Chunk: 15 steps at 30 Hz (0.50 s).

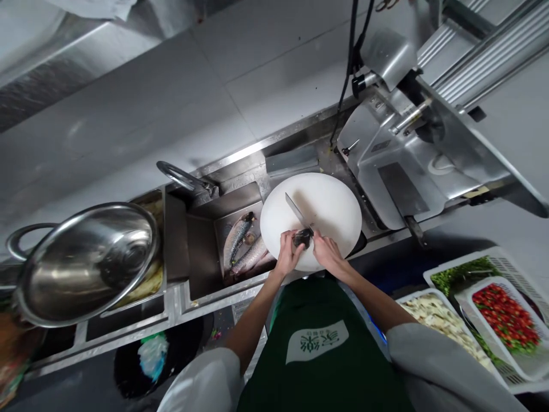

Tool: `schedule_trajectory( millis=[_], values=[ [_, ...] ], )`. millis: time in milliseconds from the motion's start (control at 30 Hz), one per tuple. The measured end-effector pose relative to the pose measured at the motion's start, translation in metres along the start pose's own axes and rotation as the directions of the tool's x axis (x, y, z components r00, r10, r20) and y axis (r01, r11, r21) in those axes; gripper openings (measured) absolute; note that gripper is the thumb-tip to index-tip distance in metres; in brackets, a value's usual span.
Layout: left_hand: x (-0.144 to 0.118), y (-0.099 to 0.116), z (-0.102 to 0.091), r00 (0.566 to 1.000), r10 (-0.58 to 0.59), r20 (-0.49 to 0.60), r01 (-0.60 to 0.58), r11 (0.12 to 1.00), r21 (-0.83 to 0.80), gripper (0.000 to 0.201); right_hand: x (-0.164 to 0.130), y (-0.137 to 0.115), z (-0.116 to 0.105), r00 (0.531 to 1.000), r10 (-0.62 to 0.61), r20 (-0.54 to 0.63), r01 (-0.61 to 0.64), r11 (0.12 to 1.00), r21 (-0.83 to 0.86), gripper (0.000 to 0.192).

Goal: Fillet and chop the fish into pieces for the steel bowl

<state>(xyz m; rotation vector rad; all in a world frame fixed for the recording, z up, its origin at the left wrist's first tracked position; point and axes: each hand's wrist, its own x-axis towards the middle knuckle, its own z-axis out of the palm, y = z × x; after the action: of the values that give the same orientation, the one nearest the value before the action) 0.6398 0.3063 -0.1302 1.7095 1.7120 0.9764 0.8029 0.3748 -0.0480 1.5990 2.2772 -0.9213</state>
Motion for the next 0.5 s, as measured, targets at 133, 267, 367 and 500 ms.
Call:
schedule_trajectory(
  millis=[133,267,367,500],
  values=[
    [0.010,0.002,-0.003,0.999,-0.028,0.043,0.032,0.996,-0.078,0.054,0.005,0.001,0.003,0.999,-0.014,0.043,0.017,0.998,-0.061,0.041],
    [0.031,-0.001,-0.022,0.969,0.002,0.248,0.016,0.998,-0.067,0.061,0.011,0.002,-0.001,0.998,-0.015,0.065,0.021,0.996,-0.085,0.041],
    [0.032,-0.002,-0.028,0.938,0.066,0.340,-0.045,0.997,-0.070,0.065,0.011,0.004,-0.002,0.998,-0.022,0.057,0.027,0.996,-0.086,0.040],
    [0.025,-0.002,-0.019,0.923,0.057,0.381,-0.011,0.993,-0.122,0.079,0.008,0.011,-0.003,0.998,0.028,0.064,-0.023,0.997,-0.070,0.035]
  ],
)
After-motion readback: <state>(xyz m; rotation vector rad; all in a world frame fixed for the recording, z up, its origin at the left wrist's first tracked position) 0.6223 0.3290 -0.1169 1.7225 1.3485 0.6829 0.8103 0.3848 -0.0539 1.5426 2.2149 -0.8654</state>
